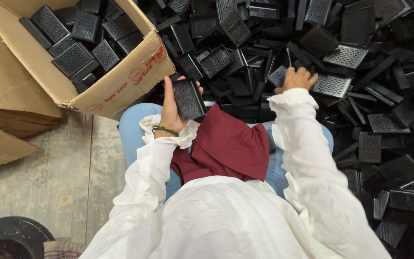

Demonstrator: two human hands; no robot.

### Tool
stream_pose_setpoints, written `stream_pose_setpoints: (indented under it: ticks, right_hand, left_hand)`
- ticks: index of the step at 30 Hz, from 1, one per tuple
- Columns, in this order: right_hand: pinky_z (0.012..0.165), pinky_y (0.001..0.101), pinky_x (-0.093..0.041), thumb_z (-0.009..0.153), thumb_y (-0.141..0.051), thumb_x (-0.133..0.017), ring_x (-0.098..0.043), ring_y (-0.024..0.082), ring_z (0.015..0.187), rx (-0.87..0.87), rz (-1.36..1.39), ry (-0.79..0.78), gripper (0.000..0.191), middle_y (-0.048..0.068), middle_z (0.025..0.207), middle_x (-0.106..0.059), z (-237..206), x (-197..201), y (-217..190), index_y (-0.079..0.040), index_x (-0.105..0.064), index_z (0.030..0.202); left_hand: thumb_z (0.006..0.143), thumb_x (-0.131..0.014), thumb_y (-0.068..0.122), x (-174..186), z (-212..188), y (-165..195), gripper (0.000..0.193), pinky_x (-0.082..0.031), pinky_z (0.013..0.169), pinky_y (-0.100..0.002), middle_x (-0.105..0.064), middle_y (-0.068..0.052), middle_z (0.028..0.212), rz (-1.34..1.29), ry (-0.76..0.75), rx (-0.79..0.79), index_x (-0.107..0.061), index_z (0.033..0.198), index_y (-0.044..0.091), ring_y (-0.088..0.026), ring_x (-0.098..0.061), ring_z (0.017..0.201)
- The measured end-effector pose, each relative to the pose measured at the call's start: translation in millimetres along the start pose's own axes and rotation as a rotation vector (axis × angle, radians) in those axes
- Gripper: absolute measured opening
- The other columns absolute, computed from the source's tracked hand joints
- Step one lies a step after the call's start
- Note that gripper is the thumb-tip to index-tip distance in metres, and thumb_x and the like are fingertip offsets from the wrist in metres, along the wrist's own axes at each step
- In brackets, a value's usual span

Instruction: The person sits on the floor and repeatedly picks up small black plastic parts from a large pile, briefly inspects them, and places them into a cardboard box. The process continues with consistent pick-and-place motions.

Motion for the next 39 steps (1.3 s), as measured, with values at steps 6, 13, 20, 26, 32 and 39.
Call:
stream_pose_setpoints:
  ticks: [6, 13, 20, 26, 32, 39]
  right_hand:
    - [0.089, 0.0291, -0.057, 0.089, -0.022, -0.082, -0.068, 0.017, 0.102, -0.044, 1.369, -0.107, 0.052, 0.013, 0.114, -0.070, -103.6, 48.8, -69.7, -0.004, -0.062, 0.134]
    - [0.108, 0.0293, -0.049, 0.089, 0.000, -0.080, -0.061, 0.015, 0.122, 0.267, 1.728, 0.003, 0.054, 0.009, 0.129, -0.063, -169.7, 91.3, -147.3, 0.003, -0.055, 0.137]
    - [0.109, 0.0356, -0.051, 0.085, 0.003, -0.083, -0.063, 0.021, 0.124, 0.177, 1.882, -0.178, 0.060, 0.015, 0.133, -0.066, -176.4, 72.8, -153.1, 0.004, -0.056, 0.138]
    - [0.122, 0.0390, -0.043, 0.085, 0.002, -0.085, -0.051, 0.027, 0.144, 0.416, 1.701, 0.064, 0.060, 0.018, 0.152, -0.053, -187.5, 87.6, -160.8, 0.005, -0.058, 0.139]
    - [0.113, 0.0368, -0.047, 0.096, -0.005, -0.073, -0.058, 0.024, 0.134, 0.250, 1.872, -0.176, 0.049, 0.019, 0.145, -0.059, -176.4, 67.6, -161.7, 0.000, -0.055, 0.142]
    - [0.099, 0.0420, -0.060, 0.101, -0.012, -0.066, -0.072, 0.025, 0.108, 0.011, 2.169, -0.583, 0.034, 0.016, 0.119, -0.072, -181.7, 23.0, -166.4, 0.008, -0.062, 0.129]
  left_hand:
    - [0.102, -0.042, 0.062, -38.3, -4.5, -11.9, 0.058, -0.061, 0.081, -0.039, -0.069, -0.013, 0.113, 0.170, -0.045, -0.111, -0.055, 0.131, 0.013, -0.022, -0.069, 0.097]
    - [0.116, -0.037, 0.041, -89.5, -30.3, -46.9, 0.040, -0.046, 0.106, -0.028, -0.059, -0.009, 0.137, 0.554, -0.232, -0.370, -0.050, 0.134, 0.008, -0.014, -0.056, 0.118]
    - [0.116, -0.042, 0.035, -77.3, -51.6, -47.4, 0.034, -0.042, 0.111, -0.028, -0.056, -0.010, 0.142, 0.512, -0.210, -0.403, -0.047, 0.137, 0.009, -0.015, -0.054, 0.126]
    - [0.106, -0.061, 0.012, -68.1, -52.4, -53.7, 0.030, -0.045, 0.113, -0.036, -0.055, -0.014, 0.141, 0.373, -0.210, -0.383, -0.044, 0.131, 0.010, -0.020, -0.054, 0.129]
    - [0.105, -0.060, 0.010, -66.0, -46.5, -27.0, 0.024, -0.054, 0.105, -0.040, -0.062, -0.022, 0.137, 0.239, -0.140, -0.330, -0.049, 0.126, 0.005, -0.027, -0.064, 0.122]
    - [0.104, -0.063, 0.016, -53.3, -45.0, -25.5, 0.033, -0.057, 0.101, -0.036, -0.068, -0.019, 0.127, 0.355, -0.146, -0.274, -0.054, 0.132, 0.001, -0.023, -0.068, 0.114]
Point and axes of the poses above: each hand's wrist, its own z-axis towards the middle knuckle, its own x-axis out of the back of the hand, y = z × x, the point moved 10 cm from there along z, towards the middle knuckle
